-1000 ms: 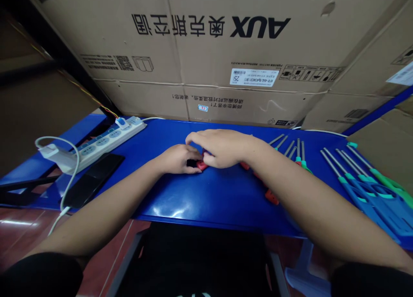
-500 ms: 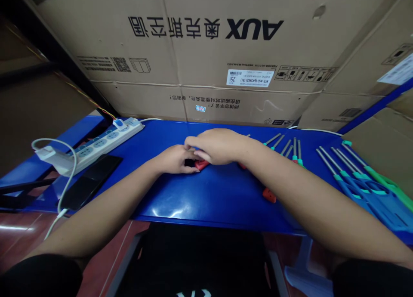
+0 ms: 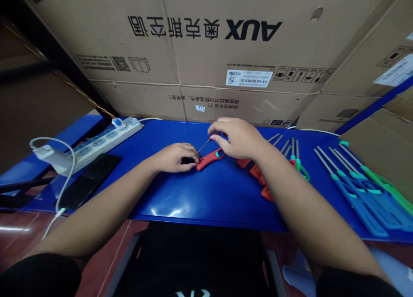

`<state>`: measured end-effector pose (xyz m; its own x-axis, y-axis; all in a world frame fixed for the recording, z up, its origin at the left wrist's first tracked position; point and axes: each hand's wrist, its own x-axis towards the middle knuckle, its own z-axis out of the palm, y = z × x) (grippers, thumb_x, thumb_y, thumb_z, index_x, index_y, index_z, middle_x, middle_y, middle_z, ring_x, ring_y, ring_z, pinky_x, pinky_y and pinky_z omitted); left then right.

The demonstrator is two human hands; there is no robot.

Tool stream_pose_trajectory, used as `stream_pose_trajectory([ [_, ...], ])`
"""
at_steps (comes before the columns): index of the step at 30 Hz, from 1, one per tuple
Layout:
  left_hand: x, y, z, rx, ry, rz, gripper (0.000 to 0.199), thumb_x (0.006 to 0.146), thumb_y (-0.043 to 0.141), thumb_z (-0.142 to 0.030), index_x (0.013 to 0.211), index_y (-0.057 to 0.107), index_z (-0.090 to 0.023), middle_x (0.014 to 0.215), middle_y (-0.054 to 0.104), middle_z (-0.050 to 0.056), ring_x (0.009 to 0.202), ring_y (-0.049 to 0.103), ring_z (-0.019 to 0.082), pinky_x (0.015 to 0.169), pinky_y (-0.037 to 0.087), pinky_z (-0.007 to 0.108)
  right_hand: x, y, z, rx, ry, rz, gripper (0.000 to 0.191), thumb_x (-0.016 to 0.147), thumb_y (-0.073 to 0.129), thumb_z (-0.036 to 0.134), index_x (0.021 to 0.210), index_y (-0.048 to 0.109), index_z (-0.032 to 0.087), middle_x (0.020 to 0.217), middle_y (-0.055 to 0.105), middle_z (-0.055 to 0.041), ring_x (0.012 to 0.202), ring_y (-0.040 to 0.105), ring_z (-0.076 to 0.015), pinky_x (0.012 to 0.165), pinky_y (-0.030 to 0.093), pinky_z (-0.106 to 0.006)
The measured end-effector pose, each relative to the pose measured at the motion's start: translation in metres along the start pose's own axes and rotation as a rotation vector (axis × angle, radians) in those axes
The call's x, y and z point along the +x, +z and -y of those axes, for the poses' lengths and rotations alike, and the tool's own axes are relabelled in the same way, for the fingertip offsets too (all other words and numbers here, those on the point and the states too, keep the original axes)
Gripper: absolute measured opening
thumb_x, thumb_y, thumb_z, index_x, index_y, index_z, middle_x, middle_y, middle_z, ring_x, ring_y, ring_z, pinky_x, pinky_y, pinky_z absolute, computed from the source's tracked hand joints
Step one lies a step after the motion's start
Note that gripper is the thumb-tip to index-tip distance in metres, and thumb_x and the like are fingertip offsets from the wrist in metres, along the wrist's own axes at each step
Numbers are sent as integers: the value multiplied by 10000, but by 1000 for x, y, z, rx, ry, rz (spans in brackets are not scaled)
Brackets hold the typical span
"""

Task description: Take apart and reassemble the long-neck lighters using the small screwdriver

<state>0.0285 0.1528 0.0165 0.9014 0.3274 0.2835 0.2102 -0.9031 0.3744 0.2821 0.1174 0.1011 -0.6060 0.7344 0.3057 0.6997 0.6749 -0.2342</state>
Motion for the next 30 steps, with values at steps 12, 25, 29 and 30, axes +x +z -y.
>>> stream_pose_trajectory([
  [12, -4, -10, -3, -84, -84, -28, 207, 937, 621, -329, 1004, 754, -185, 971, 759, 74, 865, 700, 152, 826, 519, 269, -18, 73, -23, 95, 362, -198, 259, 946, 536, 341, 1079, 716, 211, 1127, 742, -82, 1044, 662, -243, 919, 492, -407],
  [25, 0, 7, 0, -5, -264, 32, 223, 809, 776, -330, 943, 731, -157, 806, 712, 32, 697, 647, 129, 662, 481, 226, -10, 109, 7, -60, 240, 153, 317, 1004, 411, 333, 1133, 642, 158, 1128, 686, -134, 1040, 562, -276, 896, 378, -418],
  [29, -1, 3, -3, 12, -181, 66, 152, 886, 691, -273, 978, 753, -170, 892, 758, 53, 748, 693, 139, 691, 495, 229, -8, 112, 9, -67, 273, 191, 279, 1000, 437, 361, 1076, 635, 180, 1106, 686, -114, 1029, 573, -266, 856, 387, -386],
  [30, -2, 3, -4, 42, -153, 70, 147, 905, 662, -258, 980, 758, -175, 914, 766, 56, 772, 704, 147, 705, 499, 235, -8, 112, 9, -70, 278, 196, 275, 1002, 438, 366, 1071, 633, 184, 1107, 685, -111, 1030, 575, -263, 855, 387, -380],
])
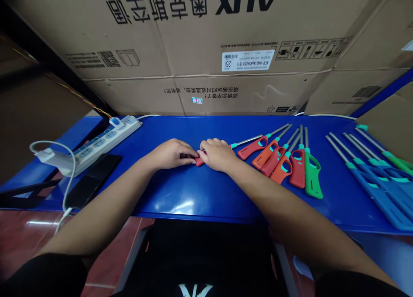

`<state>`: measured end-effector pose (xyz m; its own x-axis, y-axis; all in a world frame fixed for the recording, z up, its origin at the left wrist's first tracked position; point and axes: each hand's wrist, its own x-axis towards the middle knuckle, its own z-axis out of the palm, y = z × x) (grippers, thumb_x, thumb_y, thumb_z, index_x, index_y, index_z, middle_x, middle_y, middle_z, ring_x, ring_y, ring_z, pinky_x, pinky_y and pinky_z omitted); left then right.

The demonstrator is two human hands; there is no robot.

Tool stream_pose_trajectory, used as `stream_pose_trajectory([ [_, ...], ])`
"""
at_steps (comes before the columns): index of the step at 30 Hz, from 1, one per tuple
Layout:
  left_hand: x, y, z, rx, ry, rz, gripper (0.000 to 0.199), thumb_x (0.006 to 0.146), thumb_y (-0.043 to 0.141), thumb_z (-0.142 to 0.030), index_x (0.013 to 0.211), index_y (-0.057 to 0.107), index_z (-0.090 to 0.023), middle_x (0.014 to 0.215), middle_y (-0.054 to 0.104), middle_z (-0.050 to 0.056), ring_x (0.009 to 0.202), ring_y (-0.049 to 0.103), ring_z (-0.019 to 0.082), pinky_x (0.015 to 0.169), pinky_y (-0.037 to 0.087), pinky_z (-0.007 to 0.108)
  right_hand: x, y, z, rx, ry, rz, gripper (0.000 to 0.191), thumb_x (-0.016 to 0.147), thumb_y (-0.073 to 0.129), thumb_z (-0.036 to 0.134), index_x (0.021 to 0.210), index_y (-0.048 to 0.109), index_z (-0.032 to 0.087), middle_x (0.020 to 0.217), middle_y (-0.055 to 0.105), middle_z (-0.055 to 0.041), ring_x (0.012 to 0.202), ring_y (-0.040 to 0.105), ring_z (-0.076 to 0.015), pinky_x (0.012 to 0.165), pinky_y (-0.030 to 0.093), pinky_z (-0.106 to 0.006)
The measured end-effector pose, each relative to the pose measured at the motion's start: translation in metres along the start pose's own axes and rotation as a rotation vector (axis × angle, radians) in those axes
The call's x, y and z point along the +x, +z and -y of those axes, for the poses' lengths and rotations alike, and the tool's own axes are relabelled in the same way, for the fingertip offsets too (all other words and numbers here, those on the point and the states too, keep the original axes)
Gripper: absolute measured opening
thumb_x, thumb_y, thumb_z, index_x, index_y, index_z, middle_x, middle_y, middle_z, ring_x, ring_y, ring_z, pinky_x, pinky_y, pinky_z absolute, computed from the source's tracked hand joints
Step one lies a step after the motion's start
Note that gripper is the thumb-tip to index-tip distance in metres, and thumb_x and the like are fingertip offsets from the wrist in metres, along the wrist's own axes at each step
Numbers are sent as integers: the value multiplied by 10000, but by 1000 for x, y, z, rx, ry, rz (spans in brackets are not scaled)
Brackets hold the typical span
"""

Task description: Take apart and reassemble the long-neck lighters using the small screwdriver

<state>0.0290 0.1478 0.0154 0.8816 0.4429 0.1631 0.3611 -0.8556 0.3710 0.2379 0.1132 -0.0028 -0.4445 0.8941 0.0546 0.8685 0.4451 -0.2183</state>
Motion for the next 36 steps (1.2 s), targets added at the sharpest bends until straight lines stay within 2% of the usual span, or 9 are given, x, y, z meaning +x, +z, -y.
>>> stream_pose_trajectory([
  [6, 6, -3, -6, 296, 114, 56, 252, 941, 515, -165, 887, 759, -195, 851, 767, 46, 740, 709, 161, 620, 463, 246, 2, 3, -1, -14, 23, 12, 263, 1010, 431, 371, 1084, 623, 207, 1123, 685, -93, 1059, 579, -256, 852, 391, -364],
  [9, 15, -9, -8, 371, 167, 127, 251, 902, 517, -107, 846, 746, -194, 839, 767, 45, 749, 709, 166, 628, 459, 246, 3, 3, -2, -13, 27, 13, 254, 1008, 430, 353, 1100, 622, 214, 1131, 686, -90, 1068, 582, -255, 845, 394, -359],
  [14, 27, -19, -12, 508, 249, 282, 190, 890, 560, -116, 846, 727, -196, 854, 767, 45, 731, 694, 171, 587, 421, 250, 2, 2, -2, -4, 22, 14, 252, 1004, 432, 332, 1114, 625, 212, 1149, 685, -98, 1071, 587, -256, 834, 396, -358],
  [18, 28, -22, -12, 559, 281, 334, 175, 913, 549, -138, 912, 716, -187, 889, 761, 54, 742, 690, 168, 590, 424, 249, 2, 2, -2, -1, 19, 7, 266, 1009, 419, 339, 1113, 627, 211, 1146, 685, -99, 1069, 587, -262, 827, 395, -363],
  [30, 18, -22, -9, 623, 358, 321, 231, 976, 478, -192, 1048, 696, -170, 956, 753, 88, 768, 698, 174, 630, 486, 259, 2, 3, -2, -6, 5, -10, 288, 1019, 408, 368, 1106, 631, 207, 1150, 687, -102, 1057, 591, -266, 826, 392, -371],
  [36, 15, -16, -4, 617, 402, 217, 226, 975, 481, -188, 1027, 700, -172, 918, 750, 86, 747, 694, 172, 611, 481, 266, 2, 4, -3, -1, -4, -9, 280, 1014, 411, 353, 1098, 632, 204, 1144, 688, -102, 1051, 593, -267, 821, 394, -371],
])
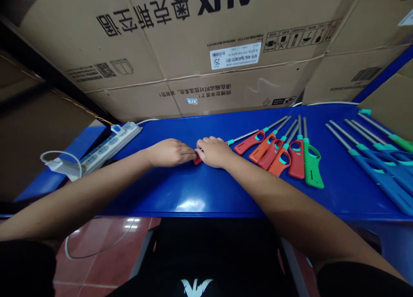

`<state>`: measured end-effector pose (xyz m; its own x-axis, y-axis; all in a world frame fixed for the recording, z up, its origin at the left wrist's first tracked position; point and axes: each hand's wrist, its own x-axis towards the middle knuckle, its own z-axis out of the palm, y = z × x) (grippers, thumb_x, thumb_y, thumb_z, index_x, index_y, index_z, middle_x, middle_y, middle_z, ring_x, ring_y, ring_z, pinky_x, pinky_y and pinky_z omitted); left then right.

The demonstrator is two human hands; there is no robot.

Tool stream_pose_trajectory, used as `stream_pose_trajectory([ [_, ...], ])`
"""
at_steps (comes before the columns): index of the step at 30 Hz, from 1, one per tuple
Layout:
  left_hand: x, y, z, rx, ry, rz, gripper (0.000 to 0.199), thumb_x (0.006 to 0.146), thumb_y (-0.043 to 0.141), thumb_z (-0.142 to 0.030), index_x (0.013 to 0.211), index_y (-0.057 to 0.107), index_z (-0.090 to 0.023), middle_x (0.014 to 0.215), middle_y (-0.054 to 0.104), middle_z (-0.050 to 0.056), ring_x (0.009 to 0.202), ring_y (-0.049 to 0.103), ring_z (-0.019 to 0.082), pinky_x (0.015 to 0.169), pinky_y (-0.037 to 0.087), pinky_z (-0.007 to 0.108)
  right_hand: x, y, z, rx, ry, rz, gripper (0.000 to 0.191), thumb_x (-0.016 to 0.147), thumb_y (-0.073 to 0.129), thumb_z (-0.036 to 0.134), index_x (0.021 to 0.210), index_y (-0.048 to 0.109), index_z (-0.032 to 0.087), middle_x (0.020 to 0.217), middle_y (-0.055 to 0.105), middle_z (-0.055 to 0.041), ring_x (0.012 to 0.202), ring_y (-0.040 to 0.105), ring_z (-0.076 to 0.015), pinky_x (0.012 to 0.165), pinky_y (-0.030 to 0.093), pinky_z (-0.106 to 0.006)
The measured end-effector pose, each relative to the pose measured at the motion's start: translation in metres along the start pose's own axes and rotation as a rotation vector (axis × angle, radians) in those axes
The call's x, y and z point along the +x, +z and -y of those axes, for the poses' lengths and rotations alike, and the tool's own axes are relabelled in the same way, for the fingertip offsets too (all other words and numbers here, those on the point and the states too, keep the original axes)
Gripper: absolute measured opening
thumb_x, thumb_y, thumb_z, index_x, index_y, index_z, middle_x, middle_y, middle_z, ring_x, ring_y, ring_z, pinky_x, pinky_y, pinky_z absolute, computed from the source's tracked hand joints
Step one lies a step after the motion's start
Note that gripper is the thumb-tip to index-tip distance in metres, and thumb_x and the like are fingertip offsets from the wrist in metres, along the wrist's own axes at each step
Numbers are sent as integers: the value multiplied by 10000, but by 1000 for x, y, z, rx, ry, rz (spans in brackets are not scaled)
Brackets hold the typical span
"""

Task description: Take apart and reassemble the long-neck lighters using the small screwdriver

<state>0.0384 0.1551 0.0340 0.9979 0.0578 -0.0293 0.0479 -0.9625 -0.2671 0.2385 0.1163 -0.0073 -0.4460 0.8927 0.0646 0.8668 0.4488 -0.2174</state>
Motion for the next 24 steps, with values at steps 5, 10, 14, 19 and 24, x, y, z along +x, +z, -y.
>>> stream_pose_trajectory([
  [5, 1, 1, 4, -88, -23, -54, 229, 981, 476, -159, 1020, 701, -167, 941, 750, 79, 786, 689, 168, 658, 488, 266, 1, 0, 0, 9, -2, 11, 262, 1006, 419, 327, 1106, 626, 201, 1145, 686, -105, 1064, 587, -266, 833, 391, -368],
  [10, -4, 8, 1, -357, -64, -201, 221, 1001, 516, -258, 1002, 710, -152, 942, 730, 83, 870, 658, 176, 787, 507, 284, -1, -3, 0, 31, 4, 13, 248, 1009, 429, 341, 1089, 625, 212, 1137, 687, -89, 1061, 589, -248, 851, 392, -359],
  [14, -10, 21, -8, -507, -164, -289, 206, 995, 534, -264, 1013, 717, -172, 933, 724, 83, 886, 654, 166, 821, 504, 289, -1, -4, 0, 48, 8, 10, 253, 1013, 431, 359, 1088, 623, 213, 1148, 684, -81, 1076, 583, -248, 868, 386, -359],
  [19, -9, 22, -12, -580, -226, -305, 189, 983, 550, -252, 981, 725, -181, 895, 712, 73, 843, 646, 154, 797, 496, 279, 0, -2, -1, 63, 9, 17, 247, 1007, 438, 360, 1082, 623, 214, 1140, 682, -80, 1076, 579, -251, 865, 381, -360],
  [24, -1, 14, -8, -586, -250, -219, 170, 963, 535, -186, 902, 694, -179, 862, 683, 53, 814, 611, 150, 796, 469, 271, 0, -2, -2, 76, 7, 12, 252, 1001, 439, 349, 1076, 631, 204, 1131, 680, -98, 1057, 579, -259, 859, 378, -366],
])
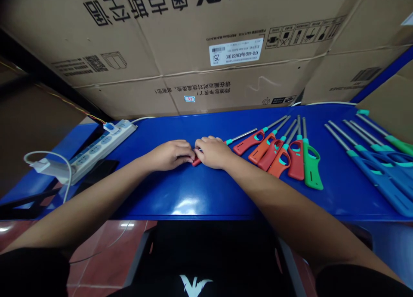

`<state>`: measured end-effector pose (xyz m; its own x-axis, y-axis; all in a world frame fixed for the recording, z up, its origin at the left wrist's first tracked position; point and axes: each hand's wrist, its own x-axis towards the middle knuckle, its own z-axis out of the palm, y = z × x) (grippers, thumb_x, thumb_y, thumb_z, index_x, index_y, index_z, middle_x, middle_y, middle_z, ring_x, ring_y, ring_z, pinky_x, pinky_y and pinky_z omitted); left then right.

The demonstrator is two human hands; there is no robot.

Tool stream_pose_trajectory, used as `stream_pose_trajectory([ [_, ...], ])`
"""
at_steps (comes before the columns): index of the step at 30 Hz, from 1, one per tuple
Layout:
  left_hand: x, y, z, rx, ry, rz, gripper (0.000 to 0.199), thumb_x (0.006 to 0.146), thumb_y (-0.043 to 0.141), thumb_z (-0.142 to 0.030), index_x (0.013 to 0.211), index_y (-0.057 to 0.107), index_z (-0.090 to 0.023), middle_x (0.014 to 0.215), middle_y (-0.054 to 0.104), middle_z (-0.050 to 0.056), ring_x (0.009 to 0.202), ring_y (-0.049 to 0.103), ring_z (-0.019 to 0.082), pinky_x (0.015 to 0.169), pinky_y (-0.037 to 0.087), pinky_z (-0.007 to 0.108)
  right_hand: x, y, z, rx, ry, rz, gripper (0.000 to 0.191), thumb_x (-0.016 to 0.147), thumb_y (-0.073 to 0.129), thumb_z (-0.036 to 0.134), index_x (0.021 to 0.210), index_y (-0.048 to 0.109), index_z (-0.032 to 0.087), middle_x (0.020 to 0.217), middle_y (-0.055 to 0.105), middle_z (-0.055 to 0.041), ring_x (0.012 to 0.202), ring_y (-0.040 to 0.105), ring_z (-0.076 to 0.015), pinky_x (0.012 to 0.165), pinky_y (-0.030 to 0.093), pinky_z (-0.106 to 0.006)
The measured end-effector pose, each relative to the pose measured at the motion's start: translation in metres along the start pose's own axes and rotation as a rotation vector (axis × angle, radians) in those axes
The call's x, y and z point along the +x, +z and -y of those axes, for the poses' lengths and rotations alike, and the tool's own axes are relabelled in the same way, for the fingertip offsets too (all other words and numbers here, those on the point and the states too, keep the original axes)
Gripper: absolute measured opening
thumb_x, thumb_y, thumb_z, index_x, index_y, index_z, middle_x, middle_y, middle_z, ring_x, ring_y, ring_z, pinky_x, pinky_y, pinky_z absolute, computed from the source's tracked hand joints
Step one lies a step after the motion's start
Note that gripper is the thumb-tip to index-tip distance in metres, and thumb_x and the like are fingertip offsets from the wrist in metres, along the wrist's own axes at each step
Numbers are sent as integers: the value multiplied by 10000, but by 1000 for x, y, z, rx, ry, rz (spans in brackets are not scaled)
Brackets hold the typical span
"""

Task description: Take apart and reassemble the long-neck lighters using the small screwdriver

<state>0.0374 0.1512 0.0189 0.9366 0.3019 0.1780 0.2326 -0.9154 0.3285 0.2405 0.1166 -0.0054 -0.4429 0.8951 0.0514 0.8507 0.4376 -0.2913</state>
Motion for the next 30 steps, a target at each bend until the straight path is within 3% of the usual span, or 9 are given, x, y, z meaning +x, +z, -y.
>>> stream_pose_trajectory([
  [6, 1, -1, -12, -77, -129, 16, 122, 905, 515, -109, 860, 619, -156, 895, 651, 62, 837, 592, 161, 800, 463, 283, -1, 2, -3, 62, -24, -25, 213, 973, 500, 315, 1042, 652, 182, 1080, 680, -109, 1027, 578, -255, 862, 390, -362],
  [10, -11, -5, -12, -127, -221, -51, 100, 907, 580, -235, 849, 605, -157, 844, 629, 35, 747, 572, 138, 712, 447, 258, -1, 3, -6, 154, -59, -94, 168, 951, 567, 307, 1002, 671, 186, 1032, 675, -80, 989, 583, -216, 882, 413, -341],
  [14, -18, -1, -7, -51, -416, -180, 467, 768, 727, -602, 747, 556, -168, 685, 576, -11, 606, 522, 129, 583, 380, 247, -3, -8, -7, 254, -70, -213, 164, 903, 656, 331, 964, 691, 183, 939, 659, -48, 873, 603, -167, 806, 453, -293],
  [17, -13, 10, -12, -41, -504, -145, 675, 617, 759, -750, 925, 635, -162, 829, 653, 40, 710, 603, 184, 625, 445, 285, -7, -22, -7, 418, -10, -466, 203, 857, 708, 386, 855, 689, 185, 815, 655, -21, 749, 605, -158, 717, 469, -293],
  [19, -7, 19, -20, -22, -524, -133, 713, 616, 772, -734, 1026, 658, -162, 933, 672, 76, 811, 637, 228, 688, 492, 328, -11, -30, -6, 545, 23, -676, 230, 869, 687, 409, 772, 658, 203, 696, 635, 11, 651, 590, -145, 651, 467, -285],
  [21, -2, 24, -27, -5, -523, -128, 543, 688, 787, -612, 975, 678, -164, 914, 673, 74, 827, 643, 234, 708, 508, 341, -17, -36, -5, 575, 8, -790, 251, 917, 621, 409, 752, 625, 220, 621, 607, 32, 557, 555, -126, 577, 449, -270],
  [24, 0, 25, -31, -6, -502, -154, 307, 729, 779, -389, 918, 696, -161, 859, 685, 53, 793, 649, 213, 714, 522, 328, -27, -41, 0, 495, -74, -788, 222, 945, 582, 399, 793, 606, 239, 631, 612, 37, 519, 544, -117, 527, 435, -260],
  [30, -9, 15, -29, 112, -391, -382, 301, 793, 684, -319, 1026, 713, -132, 891, 715, 68, 792, 671, 196, 750, 556, 320, -41, -38, 15, 420, -223, -821, 92, 918, 625, 362, 930, 610, 272, 831, 689, -9, 692, 651, -160, 618, 507, -310],
])
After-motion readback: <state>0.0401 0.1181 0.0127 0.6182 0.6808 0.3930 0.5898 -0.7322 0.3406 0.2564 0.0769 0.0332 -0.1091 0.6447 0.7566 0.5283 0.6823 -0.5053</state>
